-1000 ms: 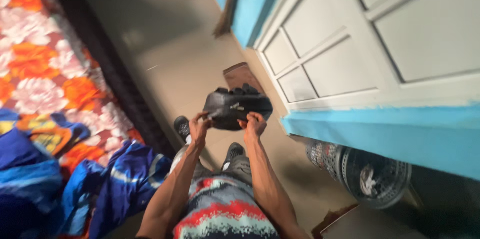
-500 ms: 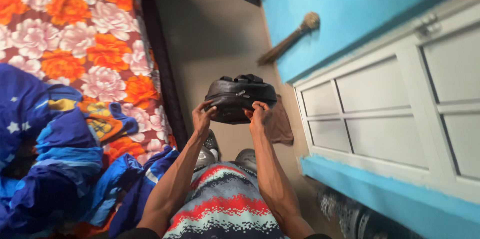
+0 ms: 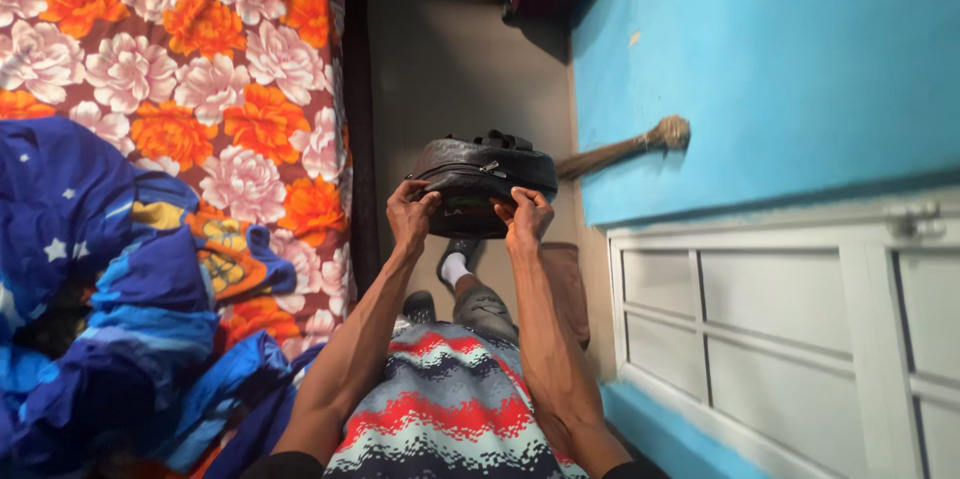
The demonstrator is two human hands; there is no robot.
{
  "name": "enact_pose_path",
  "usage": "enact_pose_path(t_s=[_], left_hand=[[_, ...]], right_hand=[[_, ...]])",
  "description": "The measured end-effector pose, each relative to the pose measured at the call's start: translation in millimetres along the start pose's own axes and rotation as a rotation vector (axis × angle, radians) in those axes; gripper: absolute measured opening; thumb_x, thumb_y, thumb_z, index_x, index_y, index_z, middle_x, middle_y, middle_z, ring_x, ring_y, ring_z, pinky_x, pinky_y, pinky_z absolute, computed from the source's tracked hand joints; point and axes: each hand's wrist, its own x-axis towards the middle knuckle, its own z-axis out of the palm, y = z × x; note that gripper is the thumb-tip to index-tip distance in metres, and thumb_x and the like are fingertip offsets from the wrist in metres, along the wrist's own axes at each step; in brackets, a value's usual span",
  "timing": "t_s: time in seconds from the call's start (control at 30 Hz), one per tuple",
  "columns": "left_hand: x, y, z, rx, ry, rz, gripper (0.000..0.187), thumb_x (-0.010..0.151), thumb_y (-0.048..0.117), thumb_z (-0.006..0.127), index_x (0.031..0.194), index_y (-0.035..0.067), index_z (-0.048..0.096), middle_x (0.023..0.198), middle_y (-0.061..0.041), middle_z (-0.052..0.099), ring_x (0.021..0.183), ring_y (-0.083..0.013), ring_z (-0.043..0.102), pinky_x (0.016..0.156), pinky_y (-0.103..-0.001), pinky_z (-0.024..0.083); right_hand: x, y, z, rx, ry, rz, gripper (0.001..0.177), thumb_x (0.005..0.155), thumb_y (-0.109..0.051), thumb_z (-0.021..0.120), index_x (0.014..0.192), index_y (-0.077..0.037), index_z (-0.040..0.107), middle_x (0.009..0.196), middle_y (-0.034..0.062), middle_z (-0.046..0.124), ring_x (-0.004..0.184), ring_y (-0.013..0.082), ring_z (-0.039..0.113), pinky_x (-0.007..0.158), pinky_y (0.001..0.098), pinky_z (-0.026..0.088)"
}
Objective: The person folds a brown cloth, gathers a bundle of broom sticks, and places the folded cloth into a black backpack.
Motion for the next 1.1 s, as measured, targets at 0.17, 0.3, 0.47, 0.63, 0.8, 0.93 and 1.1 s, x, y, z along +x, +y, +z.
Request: enact_pose_path(t_s=[0.17,0.3,0.47,0.63,0.8,0.93,1.1], left_hand=[[47,23,40,0.241,0.046,0.205,0.037,0.078,0.001,0.080,0.114,0.004,0.075,0.106,-0.009,0.069,0.083,-0.0140,0.071,0.073,-0.029,0.059],[95,36,76,0.160,0.035,0.234,0.040,0.076,0.002,0.080,0.114,0.009,0.075,0.115,-0.006,0.061,0.085,-0.0143,0.072,0.077,-0.028,0.059],[142,54,107,0.193,0.112,0.209,0.034,0.078,0.002,0.080,0.111,0.010,0.080,0.111,-0.006,0.062,0.079,-0.0138,0.064,0.073,-0.029,0.056],[189,82,132,0.135,0.156,0.239,0.034,0.075,0.002,0.081,0.108,0.011,0.079,0.111,-0.003,0.065,0.078,-0.0108,0.064,0.074,-0.028,0.056],[248,105,144,0.175,0.191,0.230,0.031,0.078,0.003,0.080,0.108,0.011,0.079,0.108,-0.004,0.061,0.078,-0.0131,0.062,0.072,-0.030,0.055],[308,111,147,0.181,0.233,0.252,0.030,0.077,0.004,0.081,0.106,0.010,0.079,0.106,-0.005,0.063,0.080,-0.0147,0.065,0.071,-0.030,0.055],[392,138,149,0.211,0.222,0.288,0.031,0.076,0.003,0.083,0.107,0.009,0.079,0.107,-0.007,0.065,0.088,-0.0187,0.068,0.077,-0.030,0.057]], right_hand=[[69,-9,40,0.030,-0.086,0.045,0.006,0.089,0.000,0.066,0.094,0.000,0.063,0.088,0.0212,0.071,0.067,0.0371,0.075,0.051,0.0351,0.060],[111,-28,73,-0.030,-0.090,0.078,0.006,0.089,0.001,0.064,0.095,0.001,0.063,0.089,0.0221,0.070,0.068,0.0377,0.075,0.050,0.0348,0.059],[153,-52,108,-0.052,-0.106,0.108,0.004,0.091,0.000,0.065,0.095,0.000,0.063,0.094,0.0202,0.071,0.072,0.0370,0.076,0.053,0.0338,0.060],[198,-77,158,-0.079,-0.137,0.082,0.005,0.091,-0.001,0.067,0.093,0.000,0.063,0.093,0.0194,0.071,0.071,0.0365,0.076,0.053,0.0334,0.060],[241,-90,214,-0.101,-0.180,0.072,0.005,0.091,-0.001,0.067,0.092,0.000,0.063,0.093,0.0191,0.070,0.071,0.0365,0.076,0.053,0.0338,0.060],[276,-92,266,-0.128,-0.176,0.082,0.004,0.091,-0.002,0.067,0.092,-0.001,0.064,0.093,0.0185,0.071,0.071,0.0362,0.076,0.052,0.0339,0.060],[316,-100,338,-0.170,-0.137,0.100,0.002,0.090,-0.001,0.066,0.091,-0.001,0.065,0.095,0.0180,0.070,0.070,0.0364,0.075,0.050,0.0345,0.059]])
